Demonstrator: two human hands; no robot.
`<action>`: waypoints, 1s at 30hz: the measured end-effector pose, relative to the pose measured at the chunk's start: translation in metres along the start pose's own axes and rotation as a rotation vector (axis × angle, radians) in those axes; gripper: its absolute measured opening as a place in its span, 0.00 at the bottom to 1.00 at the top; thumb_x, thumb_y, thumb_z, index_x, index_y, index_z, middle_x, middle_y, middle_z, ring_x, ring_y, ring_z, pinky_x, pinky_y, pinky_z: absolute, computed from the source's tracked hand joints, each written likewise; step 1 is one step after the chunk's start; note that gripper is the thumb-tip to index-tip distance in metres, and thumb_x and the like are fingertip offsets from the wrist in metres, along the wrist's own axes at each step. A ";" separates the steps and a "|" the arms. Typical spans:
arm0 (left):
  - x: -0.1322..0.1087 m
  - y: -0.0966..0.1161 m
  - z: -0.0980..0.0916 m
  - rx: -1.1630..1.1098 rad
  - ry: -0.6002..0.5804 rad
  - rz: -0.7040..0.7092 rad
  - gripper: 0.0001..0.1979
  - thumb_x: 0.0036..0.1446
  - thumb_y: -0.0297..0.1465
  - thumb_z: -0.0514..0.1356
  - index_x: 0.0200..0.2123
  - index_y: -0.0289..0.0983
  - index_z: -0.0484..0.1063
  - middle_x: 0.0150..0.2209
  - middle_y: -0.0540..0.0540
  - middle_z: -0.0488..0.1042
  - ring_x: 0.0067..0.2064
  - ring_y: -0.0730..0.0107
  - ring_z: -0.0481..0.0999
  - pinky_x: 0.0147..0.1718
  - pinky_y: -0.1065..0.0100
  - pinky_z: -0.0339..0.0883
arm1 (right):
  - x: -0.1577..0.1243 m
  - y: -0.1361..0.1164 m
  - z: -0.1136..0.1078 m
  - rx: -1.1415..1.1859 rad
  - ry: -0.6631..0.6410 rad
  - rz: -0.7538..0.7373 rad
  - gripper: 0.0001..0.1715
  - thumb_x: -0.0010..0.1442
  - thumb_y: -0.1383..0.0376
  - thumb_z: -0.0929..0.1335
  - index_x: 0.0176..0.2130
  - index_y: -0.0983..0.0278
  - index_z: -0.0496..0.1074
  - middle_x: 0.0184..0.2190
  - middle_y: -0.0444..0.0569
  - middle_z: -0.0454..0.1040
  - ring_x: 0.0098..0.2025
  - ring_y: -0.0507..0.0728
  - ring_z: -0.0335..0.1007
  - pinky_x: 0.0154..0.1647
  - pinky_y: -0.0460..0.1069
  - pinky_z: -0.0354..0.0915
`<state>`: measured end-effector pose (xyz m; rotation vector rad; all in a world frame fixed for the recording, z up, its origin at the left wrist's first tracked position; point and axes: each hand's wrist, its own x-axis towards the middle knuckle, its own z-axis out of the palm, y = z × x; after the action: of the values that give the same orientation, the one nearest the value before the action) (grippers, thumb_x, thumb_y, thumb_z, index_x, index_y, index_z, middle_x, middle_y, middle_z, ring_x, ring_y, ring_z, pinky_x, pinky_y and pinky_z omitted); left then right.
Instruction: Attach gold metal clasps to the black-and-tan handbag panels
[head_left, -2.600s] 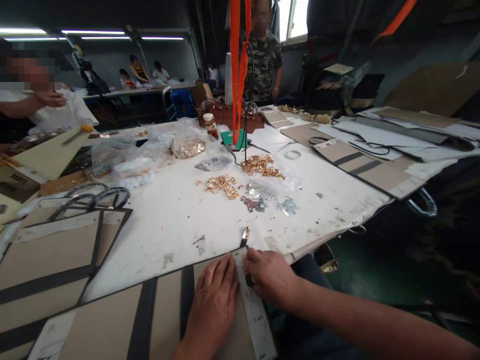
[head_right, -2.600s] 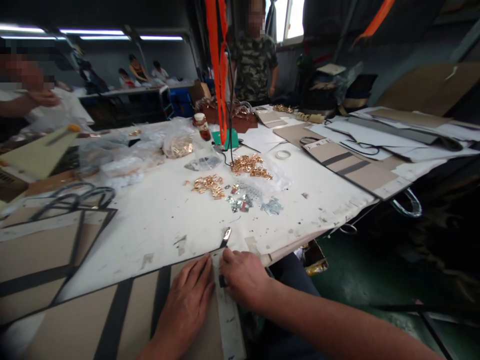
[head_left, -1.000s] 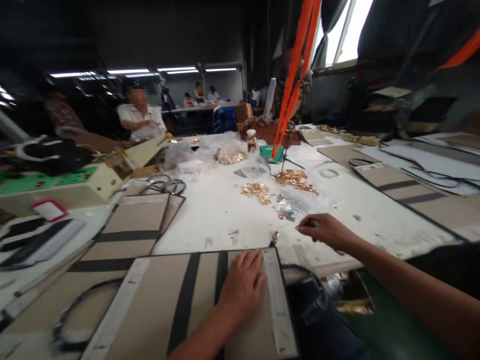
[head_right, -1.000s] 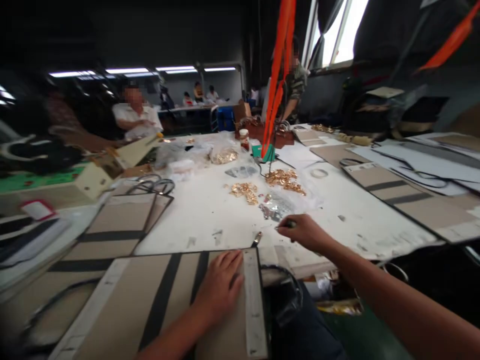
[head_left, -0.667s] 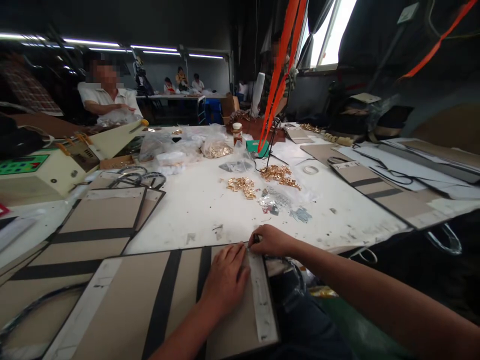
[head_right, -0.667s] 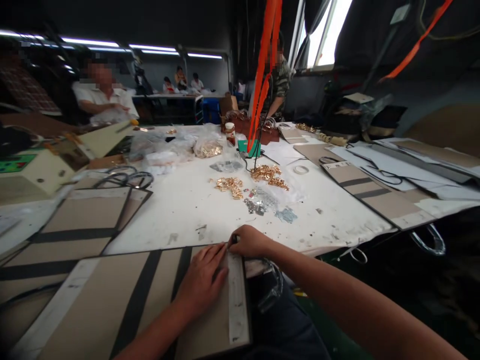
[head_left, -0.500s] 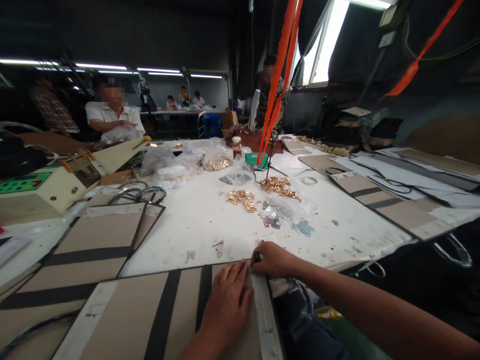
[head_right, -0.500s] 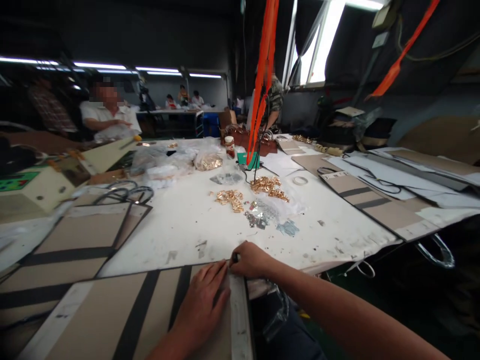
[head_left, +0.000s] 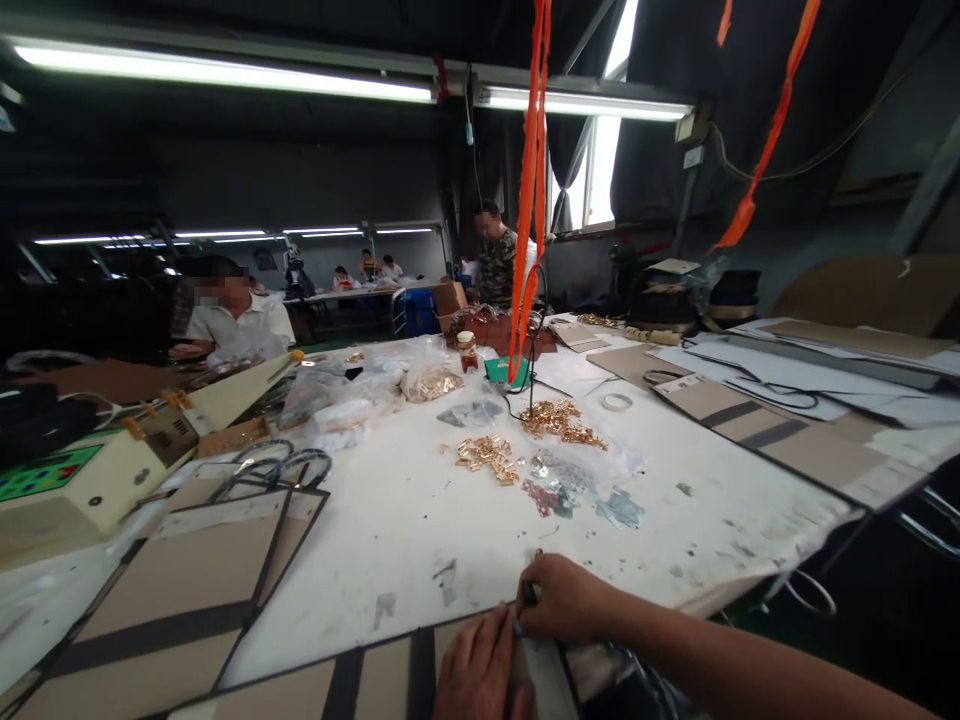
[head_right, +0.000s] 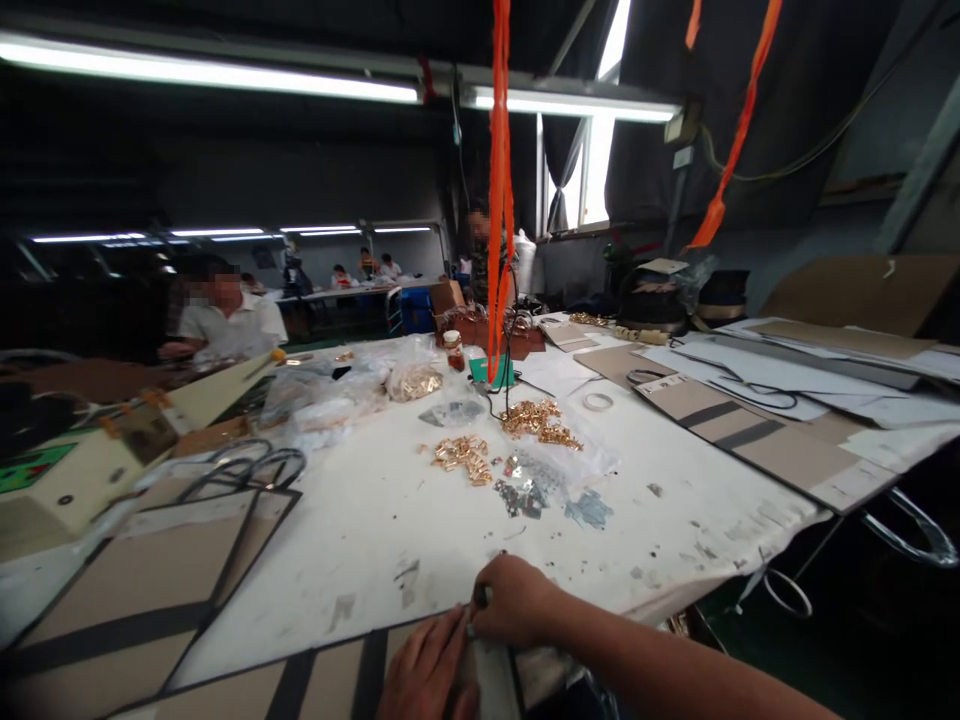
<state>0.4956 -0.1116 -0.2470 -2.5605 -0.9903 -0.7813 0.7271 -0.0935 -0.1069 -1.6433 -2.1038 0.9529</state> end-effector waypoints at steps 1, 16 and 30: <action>-0.003 0.000 0.007 0.003 0.026 -0.003 0.46 0.56 0.31 0.61 0.77 0.44 0.51 0.64 0.47 0.76 0.57 0.53 0.77 0.53 0.57 0.72 | -0.001 0.000 0.000 -0.004 0.001 -0.004 0.15 0.49 0.63 0.71 0.36 0.61 0.86 0.33 0.49 0.86 0.36 0.59 0.81 0.36 0.46 0.68; -0.002 0.002 0.001 -0.016 -0.027 -0.009 0.41 0.60 0.31 0.60 0.76 0.44 0.54 0.67 0.46 0.73 0.61 0.53 0.75 0.54 0.56 0.74 | -0.006 -0.002 0.006 -0.197 0.051 0.068 0.14 0.53 0.61 0.71 0.38 0.57 0.86 0.40 0.52 0.86 0.45 0.65 0.82 0.44 0.51 0.70; 0.031 0.026 -0.058 -0.064 -0.100 -0.116 0.29 0.68 0.35 0.57 0.70 0.39 0.65 0.66 0.44 0.73 0.63 0.56 0.74 0.60 0.56 0.71 | -0.012 0.013 -0.022 -0.031 0.126 0.080 0.10 0.55 0.58 0.77 0.38 0.60 0.84 0.36 0.45 0.84 0.39 0.56 0.79 0.38 0.46 0.65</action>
<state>0.5110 -0.1392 -0.1837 -2.6391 -1.1713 -0.7319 0.7540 -0.0964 -0.0973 -1.7667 -1.9928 0.8214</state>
